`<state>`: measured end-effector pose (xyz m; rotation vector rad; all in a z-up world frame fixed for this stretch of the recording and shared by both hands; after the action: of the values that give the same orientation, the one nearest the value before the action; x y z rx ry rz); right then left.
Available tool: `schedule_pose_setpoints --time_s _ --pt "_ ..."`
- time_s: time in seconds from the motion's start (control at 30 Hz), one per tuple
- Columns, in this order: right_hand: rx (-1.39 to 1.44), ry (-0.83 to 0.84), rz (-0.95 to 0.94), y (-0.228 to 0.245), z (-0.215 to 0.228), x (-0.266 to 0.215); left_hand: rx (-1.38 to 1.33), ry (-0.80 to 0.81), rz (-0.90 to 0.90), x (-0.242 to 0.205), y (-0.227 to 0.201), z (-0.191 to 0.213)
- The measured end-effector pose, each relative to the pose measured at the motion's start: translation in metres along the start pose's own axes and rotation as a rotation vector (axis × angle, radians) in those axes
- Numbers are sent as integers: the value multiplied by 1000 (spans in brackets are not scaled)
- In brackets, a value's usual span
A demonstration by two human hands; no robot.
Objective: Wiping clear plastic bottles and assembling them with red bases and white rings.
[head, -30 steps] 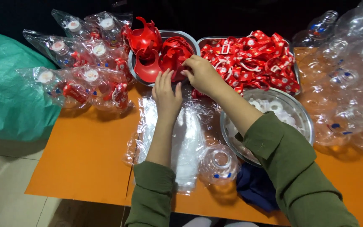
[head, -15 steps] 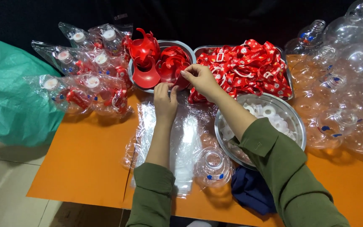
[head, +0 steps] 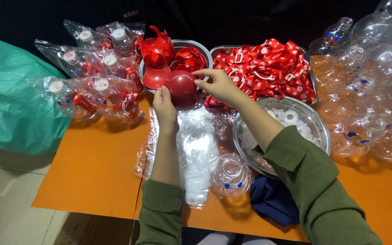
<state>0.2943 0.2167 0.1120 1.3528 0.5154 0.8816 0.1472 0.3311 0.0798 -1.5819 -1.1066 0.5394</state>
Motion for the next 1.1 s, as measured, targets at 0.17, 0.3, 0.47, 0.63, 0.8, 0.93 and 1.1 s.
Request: schedule_pose_setpoints --time_s 0.17,0.3,0.47,0.63,0.8,0.93,1.1 --pt "-47 64 86 61 4 -36 -140 70 163 -25 -38 0" --pt "-154 115 321 119 16 -80 -96 179 37 -50 -66 -1" --pt "-224 -15 592 165 35 -154 -70 378 -340 -133 -162 -33" --pt "-281 -174 692 174 59 -243 -40 457 -562 -228 -208 -50" --pt "-251 -303 772 200 68 -334 -112 439 -626 -308 -202 -56" --pt "-207 -373 783 168 74 -365 -677 395 -348 -351 -145 -61" --pt "6 -337 759 104 70 -384 -1320 454 650 -402 -87 -109"
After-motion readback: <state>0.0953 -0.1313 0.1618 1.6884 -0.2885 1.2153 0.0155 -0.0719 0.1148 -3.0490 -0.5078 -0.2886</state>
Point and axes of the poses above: each hand's wrist, its own x-axis towards the middle knuckle, its own z-axis out of the back of the hand, y = z × x, the point moved 8 cm from there along x, towards the middle knuckle, and after that the axes turned 4 degrees about -x, right-handed, at the moved point
